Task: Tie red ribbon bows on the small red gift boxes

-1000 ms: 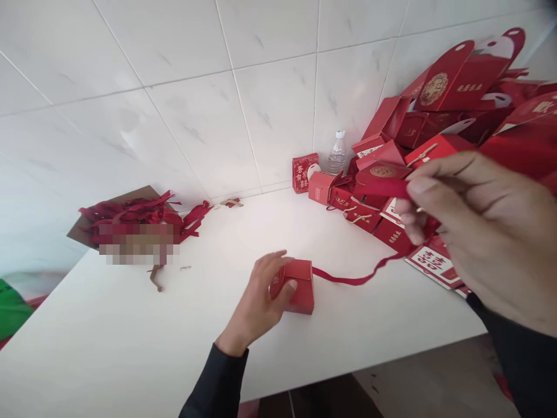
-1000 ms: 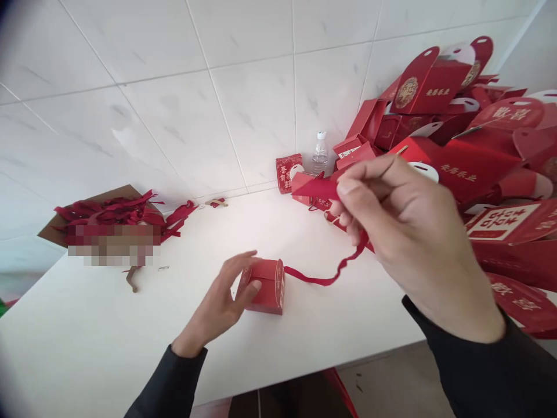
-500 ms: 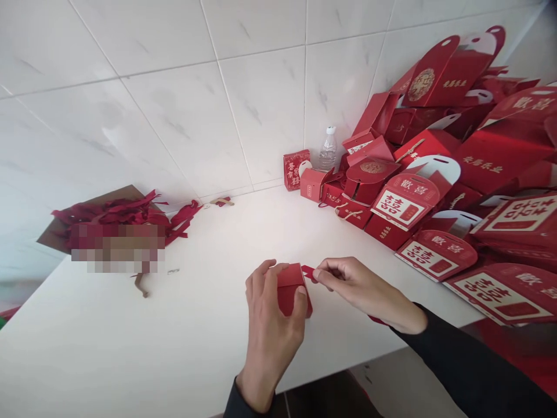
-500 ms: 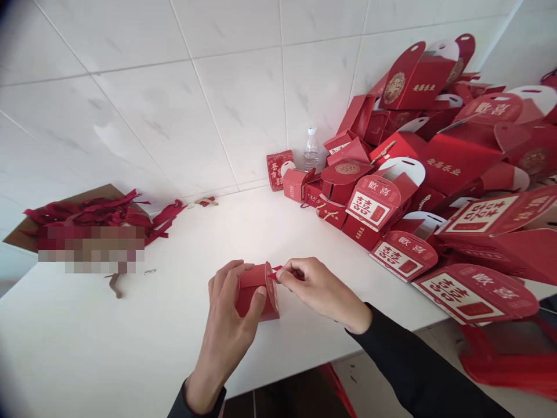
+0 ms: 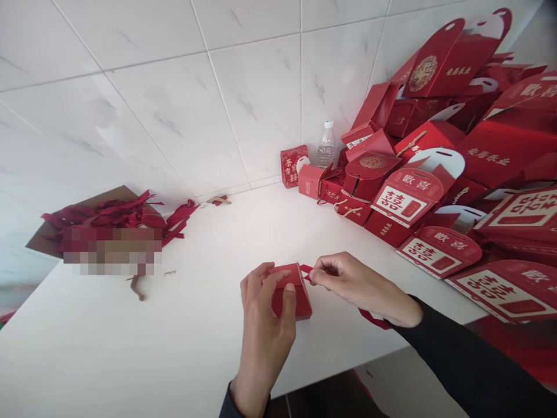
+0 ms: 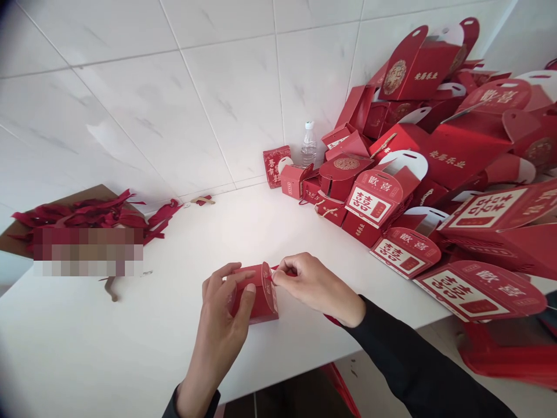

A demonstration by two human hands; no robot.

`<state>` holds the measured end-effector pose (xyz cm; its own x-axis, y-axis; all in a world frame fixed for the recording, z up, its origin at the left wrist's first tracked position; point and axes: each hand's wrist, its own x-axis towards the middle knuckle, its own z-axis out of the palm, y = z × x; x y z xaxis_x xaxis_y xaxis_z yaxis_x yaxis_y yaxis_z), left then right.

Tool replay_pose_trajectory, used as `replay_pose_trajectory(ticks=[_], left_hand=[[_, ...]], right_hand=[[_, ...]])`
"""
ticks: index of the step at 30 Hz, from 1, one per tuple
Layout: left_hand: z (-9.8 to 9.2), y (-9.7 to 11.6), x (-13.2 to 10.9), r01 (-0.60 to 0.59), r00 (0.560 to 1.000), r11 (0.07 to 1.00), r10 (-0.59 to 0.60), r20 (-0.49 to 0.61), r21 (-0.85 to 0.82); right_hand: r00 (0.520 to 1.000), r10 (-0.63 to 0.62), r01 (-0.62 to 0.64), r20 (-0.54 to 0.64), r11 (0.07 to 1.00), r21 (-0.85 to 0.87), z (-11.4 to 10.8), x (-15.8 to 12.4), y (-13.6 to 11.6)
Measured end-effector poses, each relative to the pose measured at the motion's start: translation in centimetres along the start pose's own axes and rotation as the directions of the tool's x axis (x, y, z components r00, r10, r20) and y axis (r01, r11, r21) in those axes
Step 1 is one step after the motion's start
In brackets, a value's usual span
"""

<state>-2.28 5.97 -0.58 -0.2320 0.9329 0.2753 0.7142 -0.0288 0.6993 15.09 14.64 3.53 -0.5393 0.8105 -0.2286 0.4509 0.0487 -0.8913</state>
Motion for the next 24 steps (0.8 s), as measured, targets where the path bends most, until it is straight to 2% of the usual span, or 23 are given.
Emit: replay_pose_trajectory(ticks=[3,7,11,15,24], left_hand=[[0.2,0.3,0.3,-0.014,1.000,1.000,0.014,0.005,-0.010],[0.2,0.5,0.4,0.010,1.000,1.000,-0.010,0.003,-0.028],[0.2,0.5,0.4,0.036,0.999,0.999,-0.036,-0.013,-0.033],[0.4,0.5,0.4,0.028,0.998,0.998,-0.030,-0.046,-0.048],[0.4,0.2,0.4,0.012,1.000,0.999,-0.012,-0.004,-0.036]], right_hand=[[1.000,-0.010,0.010,0.011,1.000,-0.001,0.1,0.2,-0.4],[0.999,-0.026,0.024,-0.035,0.998,-0.053,-0.2,0.2,-0.4],[0.999,0.006,-0.009,-0.038,0.997,-0.082,-0.5,-0.1,-0.4],[1.000,-0.003,0.002,-0.010,0.998,-0.062,-0.3,-0.2,-0.9],[1.000,-0.008,0.007,0.013,1.000,0.018,-0.6,-0.1,-0.8]])
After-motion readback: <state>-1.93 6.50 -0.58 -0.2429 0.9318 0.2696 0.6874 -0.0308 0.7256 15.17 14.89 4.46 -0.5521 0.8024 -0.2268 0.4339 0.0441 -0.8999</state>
